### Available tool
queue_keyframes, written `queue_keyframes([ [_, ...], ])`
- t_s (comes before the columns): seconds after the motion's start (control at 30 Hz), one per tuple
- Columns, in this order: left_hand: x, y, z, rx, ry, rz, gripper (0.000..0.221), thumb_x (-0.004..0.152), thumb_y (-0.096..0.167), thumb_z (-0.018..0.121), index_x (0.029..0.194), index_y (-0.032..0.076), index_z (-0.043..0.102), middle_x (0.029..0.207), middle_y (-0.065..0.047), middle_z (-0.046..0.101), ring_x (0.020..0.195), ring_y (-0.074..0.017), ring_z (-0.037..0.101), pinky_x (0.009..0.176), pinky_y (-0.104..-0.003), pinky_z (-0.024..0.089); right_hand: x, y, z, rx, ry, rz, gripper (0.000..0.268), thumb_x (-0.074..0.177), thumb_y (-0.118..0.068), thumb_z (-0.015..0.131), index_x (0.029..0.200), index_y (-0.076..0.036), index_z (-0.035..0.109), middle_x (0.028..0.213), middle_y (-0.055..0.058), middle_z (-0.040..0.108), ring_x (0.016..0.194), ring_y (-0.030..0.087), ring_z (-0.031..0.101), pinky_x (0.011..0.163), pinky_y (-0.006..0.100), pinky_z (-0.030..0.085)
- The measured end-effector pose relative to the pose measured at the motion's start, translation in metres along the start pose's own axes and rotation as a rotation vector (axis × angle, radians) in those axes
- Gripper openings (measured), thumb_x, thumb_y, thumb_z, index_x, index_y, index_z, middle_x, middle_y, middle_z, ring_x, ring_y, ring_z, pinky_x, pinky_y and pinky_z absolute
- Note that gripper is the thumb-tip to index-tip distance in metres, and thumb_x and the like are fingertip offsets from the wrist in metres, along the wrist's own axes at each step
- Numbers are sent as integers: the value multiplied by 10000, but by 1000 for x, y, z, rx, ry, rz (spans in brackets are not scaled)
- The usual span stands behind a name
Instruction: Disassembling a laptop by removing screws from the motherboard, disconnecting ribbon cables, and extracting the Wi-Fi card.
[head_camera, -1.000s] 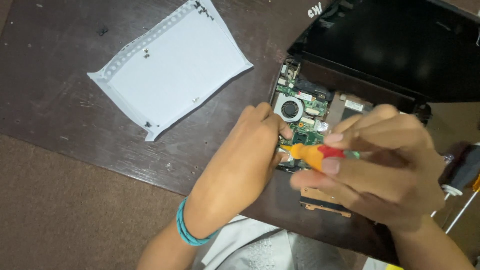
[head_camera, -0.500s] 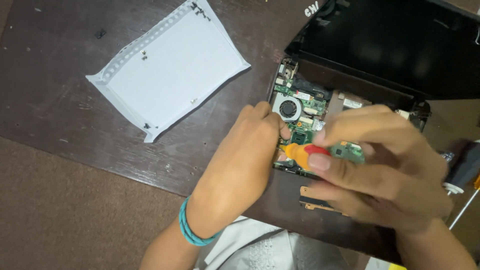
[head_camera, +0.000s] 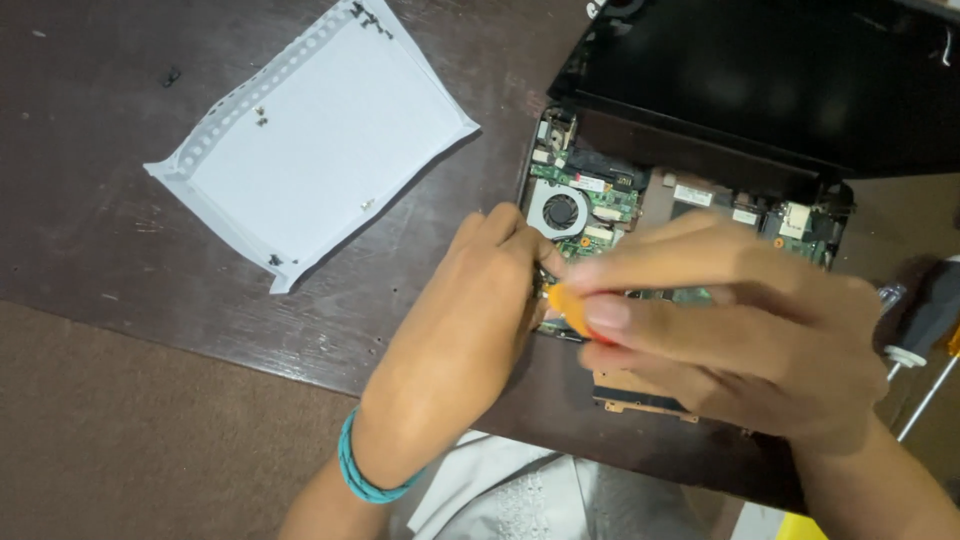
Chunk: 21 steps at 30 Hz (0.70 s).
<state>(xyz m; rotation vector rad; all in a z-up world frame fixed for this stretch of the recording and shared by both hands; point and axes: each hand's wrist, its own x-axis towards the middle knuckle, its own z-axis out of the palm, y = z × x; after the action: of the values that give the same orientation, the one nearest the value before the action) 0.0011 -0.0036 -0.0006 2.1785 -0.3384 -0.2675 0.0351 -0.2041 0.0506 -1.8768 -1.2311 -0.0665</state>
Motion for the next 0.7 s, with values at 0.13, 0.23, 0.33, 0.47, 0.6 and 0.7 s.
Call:
queue_keyframes([
  [0.13,0,2,-2,-43,-15,-22,277,863,-53,635,1118,51,657,1062,-121,555,960,-329,548,832,-413,469,-6,7,0,-119,138,19,348,831,-106,942,1061,-41,688,1121,179,589,937,268,663,862,349,686],
  [0.23,-1,2,-4,-28,-20,-25,203,875,-20,658,1063,50,624,1034,-127,543,927,-333,538,798,-432,446,5,2,-8,-88,60,-34,240,900,-84,772,1088,-11,643,1181,271,648,1034,323,768,947,380,685],
  [0.33,-2,0,-4,-29,-10,-9,218,866,-14,675,1060,54,602,1047,-130,545,937,-336,535,809,-427,438,12,1,-9,-49,5,-32,192,944,38,698,1112,13,609,1206,337,665,1041,319,837,940,348,721],
  [0.47,-3,-2,-6,-115,-14,-14,295,831,-30,699,1064,109,584,1072,-85,548,999,-296,538,867,-373,436,-4,1,1,-80,98,85,415,858,-117,973,1147,-56,681,1110,127,569,940,212,662,807,273,595],
  [0.6,-6,2,-11,-91,-28,22,120,966,75,598,1082,64,571,1051,-113,505,932,-302,518,822,-398,429,3,-4,-9,-8,-109,17,305,1060,-143,599,1360,-97,560,1395,262,552,1258,327,729,1073,351,726],
  [0.7,-8,5,-13,-97,-16,27,119,986,84,607,1080,49,544,1071,-116,472,987,-295,549,845,-371,465,1,-9,-3,-15,-52,121,407,877,169,810,1209,77,594,1237,305,675,1008,239,829,900,282,777],
])
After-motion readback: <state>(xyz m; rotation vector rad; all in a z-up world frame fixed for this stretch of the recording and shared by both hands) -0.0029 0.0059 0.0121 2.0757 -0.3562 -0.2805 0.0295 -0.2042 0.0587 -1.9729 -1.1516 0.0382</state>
